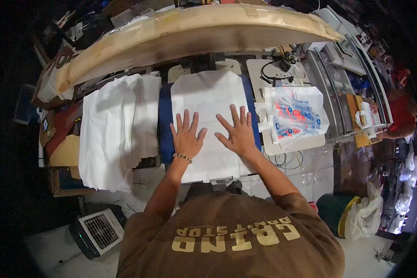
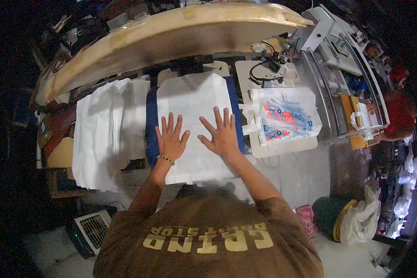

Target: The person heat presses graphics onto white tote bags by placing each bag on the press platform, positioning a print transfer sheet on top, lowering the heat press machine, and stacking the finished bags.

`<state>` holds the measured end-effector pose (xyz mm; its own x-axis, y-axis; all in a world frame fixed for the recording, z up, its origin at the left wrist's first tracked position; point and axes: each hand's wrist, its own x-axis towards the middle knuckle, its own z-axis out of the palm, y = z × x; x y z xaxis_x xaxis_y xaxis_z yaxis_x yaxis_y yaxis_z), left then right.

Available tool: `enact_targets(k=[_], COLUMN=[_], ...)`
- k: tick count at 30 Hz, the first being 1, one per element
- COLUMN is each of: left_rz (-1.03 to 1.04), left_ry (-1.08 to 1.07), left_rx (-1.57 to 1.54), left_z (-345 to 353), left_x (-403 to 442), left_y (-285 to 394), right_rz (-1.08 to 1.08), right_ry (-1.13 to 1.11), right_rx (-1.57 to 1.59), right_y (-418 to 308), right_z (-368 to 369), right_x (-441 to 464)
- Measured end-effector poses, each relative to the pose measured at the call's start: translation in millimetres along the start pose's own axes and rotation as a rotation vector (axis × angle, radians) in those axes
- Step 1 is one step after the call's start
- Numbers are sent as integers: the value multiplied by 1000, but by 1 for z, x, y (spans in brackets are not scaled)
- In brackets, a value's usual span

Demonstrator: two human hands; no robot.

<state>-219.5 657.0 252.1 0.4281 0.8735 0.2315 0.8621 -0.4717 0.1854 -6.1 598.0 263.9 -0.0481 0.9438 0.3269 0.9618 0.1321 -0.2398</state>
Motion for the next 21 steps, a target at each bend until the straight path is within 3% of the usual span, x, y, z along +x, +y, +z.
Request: enact_targets(k=[9, 11, 12, 14, 21], left_rz=[-114, 13, 162, 165, 130], left_ry=[-9, 178, 232, 167, 118], left_rx=[117, 27, -246, -169, -117], left_z=[0, 11, 18, 19, -9], left_x=[4, 11, 14, 4, -6], left_y=[13, 18, 17, 14, -16], right_rz=[-178, -197, -183, -157, -127], right_ry=[-69, -100, -95, -124, -102], right_rx=[-58, 70, 53, -102, 0], right_y=[0, -7, -7, -10, -12], right_z=[-19, -6, 7, 2, -13], right_x=[-6, -3, -7, -12, -17])
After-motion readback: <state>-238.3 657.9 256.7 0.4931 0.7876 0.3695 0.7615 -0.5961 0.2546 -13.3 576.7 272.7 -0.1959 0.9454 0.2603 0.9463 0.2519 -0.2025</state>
